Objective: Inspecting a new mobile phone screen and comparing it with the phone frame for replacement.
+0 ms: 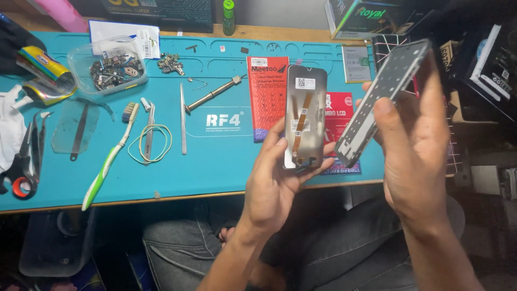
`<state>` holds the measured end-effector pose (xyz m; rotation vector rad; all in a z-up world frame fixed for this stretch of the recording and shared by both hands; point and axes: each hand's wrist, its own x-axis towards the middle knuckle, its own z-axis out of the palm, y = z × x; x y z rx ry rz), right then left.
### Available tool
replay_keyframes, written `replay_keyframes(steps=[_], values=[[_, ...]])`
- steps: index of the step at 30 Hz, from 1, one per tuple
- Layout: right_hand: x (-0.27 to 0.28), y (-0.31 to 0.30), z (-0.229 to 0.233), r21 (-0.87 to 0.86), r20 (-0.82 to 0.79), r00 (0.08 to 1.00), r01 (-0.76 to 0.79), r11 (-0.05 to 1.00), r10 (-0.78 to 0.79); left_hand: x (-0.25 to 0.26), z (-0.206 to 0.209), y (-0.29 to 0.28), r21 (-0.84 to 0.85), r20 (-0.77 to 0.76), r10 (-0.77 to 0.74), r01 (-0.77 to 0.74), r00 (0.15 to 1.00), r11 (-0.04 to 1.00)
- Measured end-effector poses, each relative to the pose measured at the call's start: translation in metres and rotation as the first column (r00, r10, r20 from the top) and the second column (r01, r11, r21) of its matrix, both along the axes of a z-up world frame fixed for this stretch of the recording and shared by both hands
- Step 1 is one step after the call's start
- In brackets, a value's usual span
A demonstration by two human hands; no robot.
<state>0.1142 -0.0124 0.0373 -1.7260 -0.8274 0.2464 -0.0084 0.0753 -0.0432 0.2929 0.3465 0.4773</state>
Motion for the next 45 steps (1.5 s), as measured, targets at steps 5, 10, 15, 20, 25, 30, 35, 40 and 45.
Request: replay_keyframes(steps=[5, 10, 15, 20, 25, 30, 35, 40, 45], values=[[0.013, -0.012, -0.006, 0.108, -0.301, 0.945, 0.167, 0.980, -0.128, 0.007, 0.004, 0.011, 0.168, -0.309, 0.067, -0.015, 0.949, 0.986], [0.027, -0.024, -0.010, 0.300, -0.664, 0.744, 0.177, 0.937, 0.072, 0.022, 0.003, 0.034, 0.483, -0.547, 0.237, 0.071, 0.803, 0.873], [0.041, -0.037, -0.021, 0.394, -0.849, 0.473, 0.275, 0.877, 0.233, 0.037, -0.004, 0.057, 0.713, -0.662, 0.472, 0.296, 0.582, 0.636], [0.045, -0.046, -0.021, 0.478, -0.809, 0.504, 0.264, 0.838, 0.303, 0.036, -0.021, 0.062, 0.843, -0.522, 0.675, 0.436, 0.521, 0.315], [0.040, -0.038, -0.009, 0.489, -0.747, 0.630, 0.301, 0.819, 0.214, 0.033, -0.033, 0.053, 0.818, -0.383, 0.818, 0.568, 0.428, 0.086], [0.039, -0.027, -0.015, 0.586, -0.652, 0.727, 0.304, 0.751, 0.216, 0.045, -0.001, 0.005, 0.970, -0.225, 0.666, 0.226, 0.711, 0.086], [0.041, -0.009, -0.030, 0.604, -0.629, 0.762, 0.356, 0.713, 0.153, 0.068, 0.012, -0.049, 0.642, -0.458, 0.178, 0.185, 0.871, 0.744], [0.039, 0.010, -0.033, 0.538, -0.720, 0.684, 0.441, 0.718, 0.119, 0.061, 0.009, -0.039, 0.595, -0.454, 0.234, 0.097, 0.860, 0.798], [0.055, 0.017, -0.068, 0.498, -0.669, 0.743, 0.463, 0.733, -0.016, 0.015, 0.003, -0.006, 0.895, -0.435, 0.610, 0.248, 0.662, 0.370]])
